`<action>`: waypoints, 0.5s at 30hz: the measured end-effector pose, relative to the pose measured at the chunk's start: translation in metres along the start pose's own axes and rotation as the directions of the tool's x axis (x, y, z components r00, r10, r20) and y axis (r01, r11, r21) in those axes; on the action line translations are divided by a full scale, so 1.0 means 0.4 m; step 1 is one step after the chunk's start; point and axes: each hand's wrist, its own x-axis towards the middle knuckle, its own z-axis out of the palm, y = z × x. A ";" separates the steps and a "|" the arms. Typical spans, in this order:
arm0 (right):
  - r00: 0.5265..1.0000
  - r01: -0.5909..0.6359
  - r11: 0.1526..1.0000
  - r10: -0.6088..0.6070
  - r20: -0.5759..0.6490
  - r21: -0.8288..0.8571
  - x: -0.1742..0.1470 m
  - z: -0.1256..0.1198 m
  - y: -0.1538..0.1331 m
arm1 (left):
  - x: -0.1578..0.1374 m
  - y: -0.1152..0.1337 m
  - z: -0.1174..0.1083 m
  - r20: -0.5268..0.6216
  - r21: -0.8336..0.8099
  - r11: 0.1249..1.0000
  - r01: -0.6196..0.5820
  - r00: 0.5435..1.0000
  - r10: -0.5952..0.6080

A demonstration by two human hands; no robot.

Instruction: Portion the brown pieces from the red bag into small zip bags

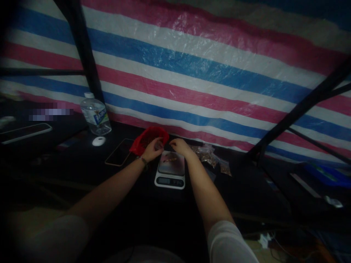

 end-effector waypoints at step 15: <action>0.969 0.044 0.997 -0.059 0.240 0.067 -0.014 0.070 -0.014 | 0.000 0.000 0.000 0.018 -0.033 0.999 0.013 1.000 -0.013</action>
